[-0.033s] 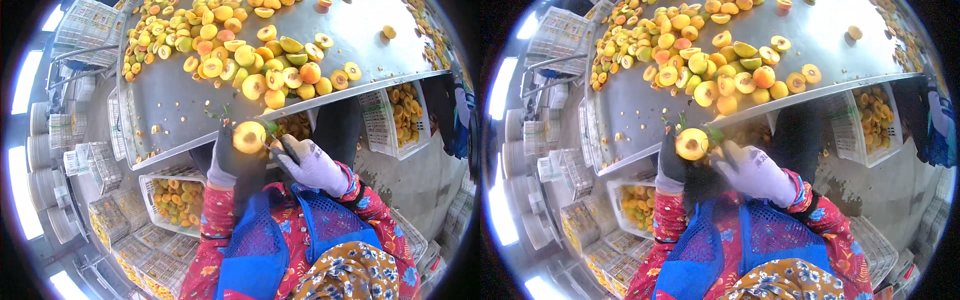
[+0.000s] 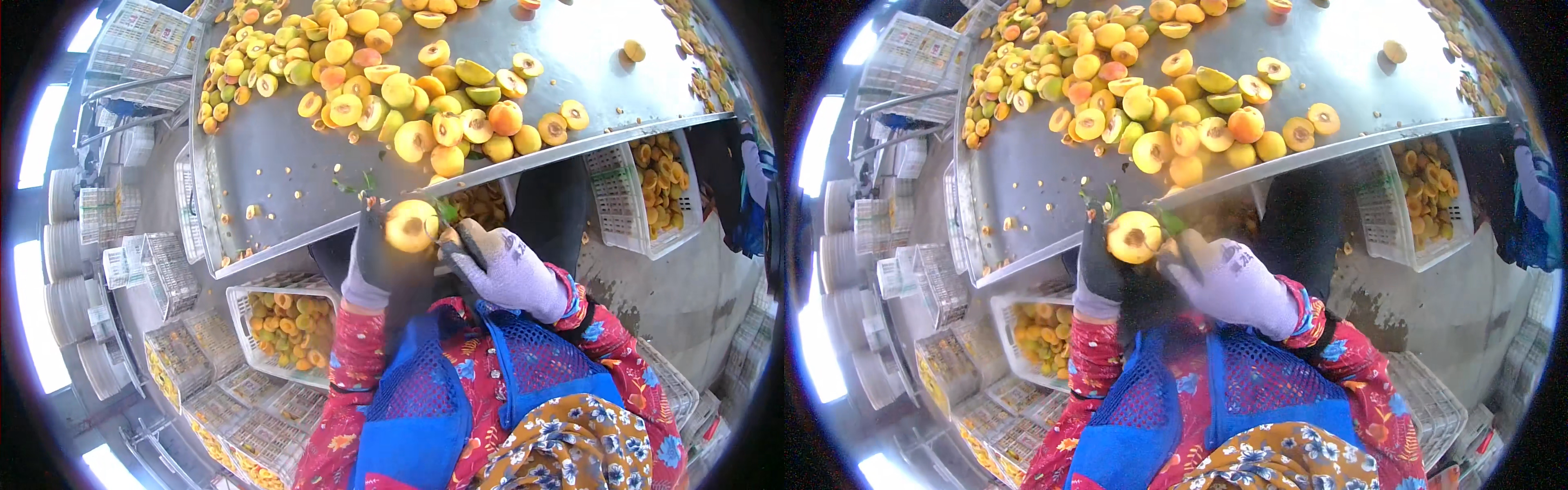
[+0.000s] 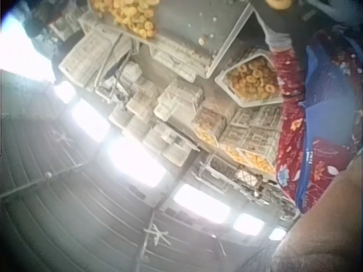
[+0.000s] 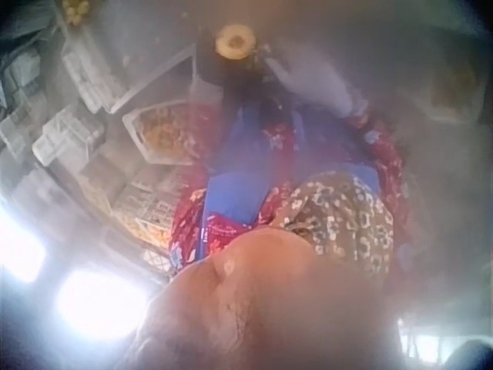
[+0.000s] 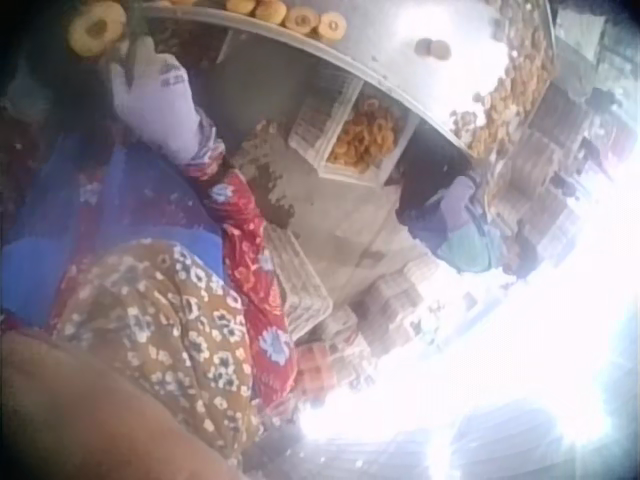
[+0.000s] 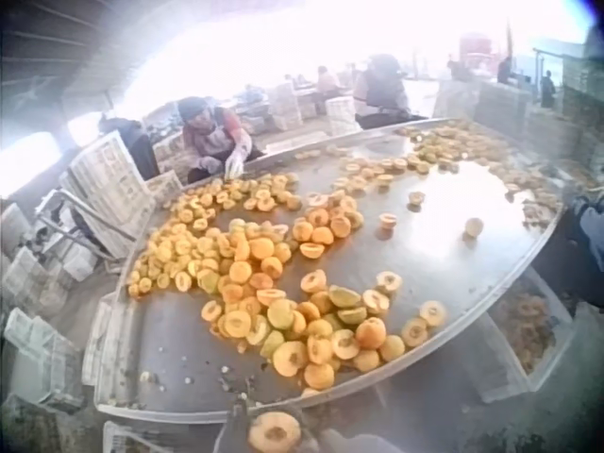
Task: Sorting and pitting apricots using a handheld pitting tool on a large processing table.
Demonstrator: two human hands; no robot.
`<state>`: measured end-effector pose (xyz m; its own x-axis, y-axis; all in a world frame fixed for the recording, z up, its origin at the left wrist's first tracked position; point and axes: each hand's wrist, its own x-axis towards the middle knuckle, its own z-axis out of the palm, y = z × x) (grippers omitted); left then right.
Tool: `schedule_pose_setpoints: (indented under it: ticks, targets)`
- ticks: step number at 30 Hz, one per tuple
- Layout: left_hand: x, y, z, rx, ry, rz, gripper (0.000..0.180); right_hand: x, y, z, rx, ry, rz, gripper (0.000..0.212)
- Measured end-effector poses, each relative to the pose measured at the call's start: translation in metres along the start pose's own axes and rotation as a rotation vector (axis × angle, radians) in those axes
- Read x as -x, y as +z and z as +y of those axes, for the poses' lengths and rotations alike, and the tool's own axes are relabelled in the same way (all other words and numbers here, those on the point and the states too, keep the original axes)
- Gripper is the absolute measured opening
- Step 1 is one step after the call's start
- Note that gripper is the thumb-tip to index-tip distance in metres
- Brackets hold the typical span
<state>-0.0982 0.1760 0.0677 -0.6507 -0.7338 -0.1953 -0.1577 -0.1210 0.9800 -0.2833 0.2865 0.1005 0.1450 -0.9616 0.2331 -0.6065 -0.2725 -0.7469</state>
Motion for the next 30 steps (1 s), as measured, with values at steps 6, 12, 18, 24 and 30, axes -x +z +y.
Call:
schedule_pose_setpoints:
  ticks: [6,12,18,24,30]
  targets:
    - [0.012,0.022,-0.01,-0.168,0.058,0.045,0.044,0.005,0.008,-0.011,-0.002,0.347,-0.041,0.031]
    - [0.012,0.038,0.005,-0.712,0.579,0.293,0.03,0.009,0.01,-0.003,-0.101,0.368,-0.147,0.028]
    - [0.015,0.059,0.001,-0.534,0.415,0.482,0.022,0.003,0.004,0.0,-1.235,0.715,-0.412,0.021]
    - [0.0,0.063,-0.002,-0.311,0.435,0.391,0.03,0.016,0.026,0.018,-2.611,0.779,-0.597,0.037]
    - [-0.002,0.05,-0.048,-0.212,0.309,0.523,0.034,0.002,0.016,0.007,-2.637,0.297,-0.626,0.038]
